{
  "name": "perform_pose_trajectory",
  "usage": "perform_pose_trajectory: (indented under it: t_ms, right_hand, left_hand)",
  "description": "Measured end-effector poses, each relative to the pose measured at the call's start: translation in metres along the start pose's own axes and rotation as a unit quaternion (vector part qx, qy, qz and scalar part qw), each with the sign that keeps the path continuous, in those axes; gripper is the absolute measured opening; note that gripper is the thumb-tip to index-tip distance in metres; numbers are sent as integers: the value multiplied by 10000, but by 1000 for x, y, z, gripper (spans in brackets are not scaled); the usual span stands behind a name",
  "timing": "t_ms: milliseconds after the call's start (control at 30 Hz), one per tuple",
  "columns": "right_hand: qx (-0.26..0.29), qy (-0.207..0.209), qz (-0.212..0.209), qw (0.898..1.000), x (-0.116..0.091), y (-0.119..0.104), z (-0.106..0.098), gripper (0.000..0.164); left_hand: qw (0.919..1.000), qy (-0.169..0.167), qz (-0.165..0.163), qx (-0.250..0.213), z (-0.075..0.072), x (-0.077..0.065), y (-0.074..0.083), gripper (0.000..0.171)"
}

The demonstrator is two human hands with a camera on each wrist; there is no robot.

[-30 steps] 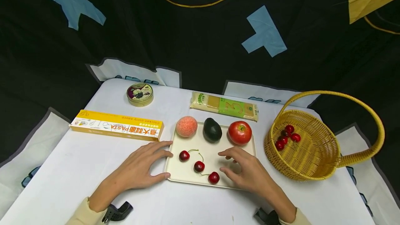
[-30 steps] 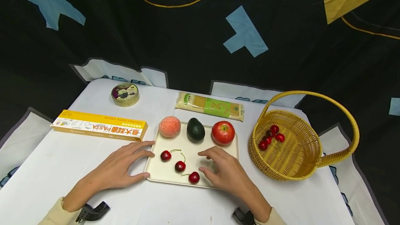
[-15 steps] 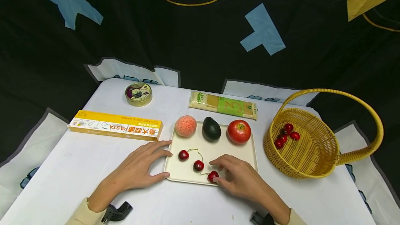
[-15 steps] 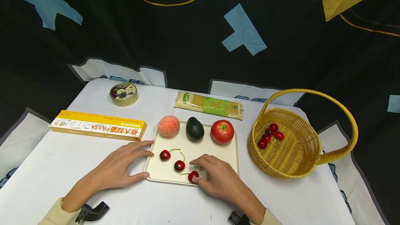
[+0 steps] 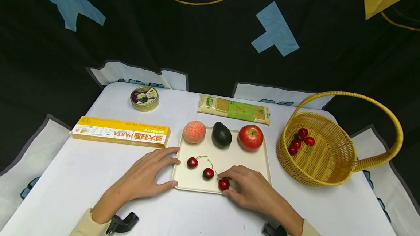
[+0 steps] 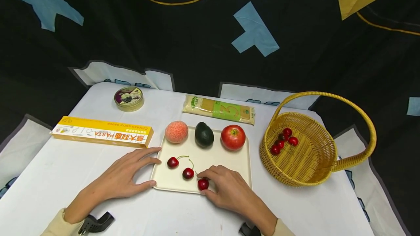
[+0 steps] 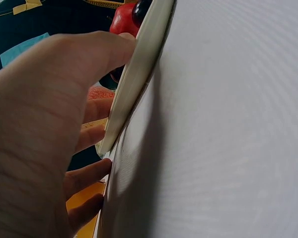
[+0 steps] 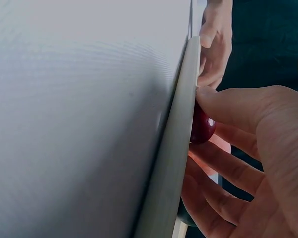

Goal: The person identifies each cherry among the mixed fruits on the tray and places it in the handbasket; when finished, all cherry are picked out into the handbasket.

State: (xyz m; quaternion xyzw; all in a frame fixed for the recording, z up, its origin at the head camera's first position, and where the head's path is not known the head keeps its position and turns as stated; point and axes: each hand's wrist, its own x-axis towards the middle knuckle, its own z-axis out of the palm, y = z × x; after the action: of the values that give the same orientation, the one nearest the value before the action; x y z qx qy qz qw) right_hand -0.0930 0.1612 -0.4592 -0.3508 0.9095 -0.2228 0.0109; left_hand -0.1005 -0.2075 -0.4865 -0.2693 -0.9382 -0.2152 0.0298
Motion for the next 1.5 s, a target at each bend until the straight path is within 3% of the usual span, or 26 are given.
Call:
perform_pose_trajectory:
  t_ms: [267, 500, 1233, 1500]
  right_hand:
    - [17, 83, -153, 9998, 2, 2, 0, 28]
    - [31, 236, -88, 9997, 1, 5, -8, 30]
    - [-48, 1166, 119, 9931, -14, 28, -71, 44]
    - [-454, 1608, 388, 9852, -23, 45, -93, 45]
  left_hand:
    - [10000, 59, 31, 17, -1, 0, 0, 54]
    - [10000, 56, 70, 8, 0, 3, 0, 54]
    - [10000, 20, -1, 59, 0, 0, 1, 55]
    - [10000, 48, 4, 71, 1, 0, 0, 55]
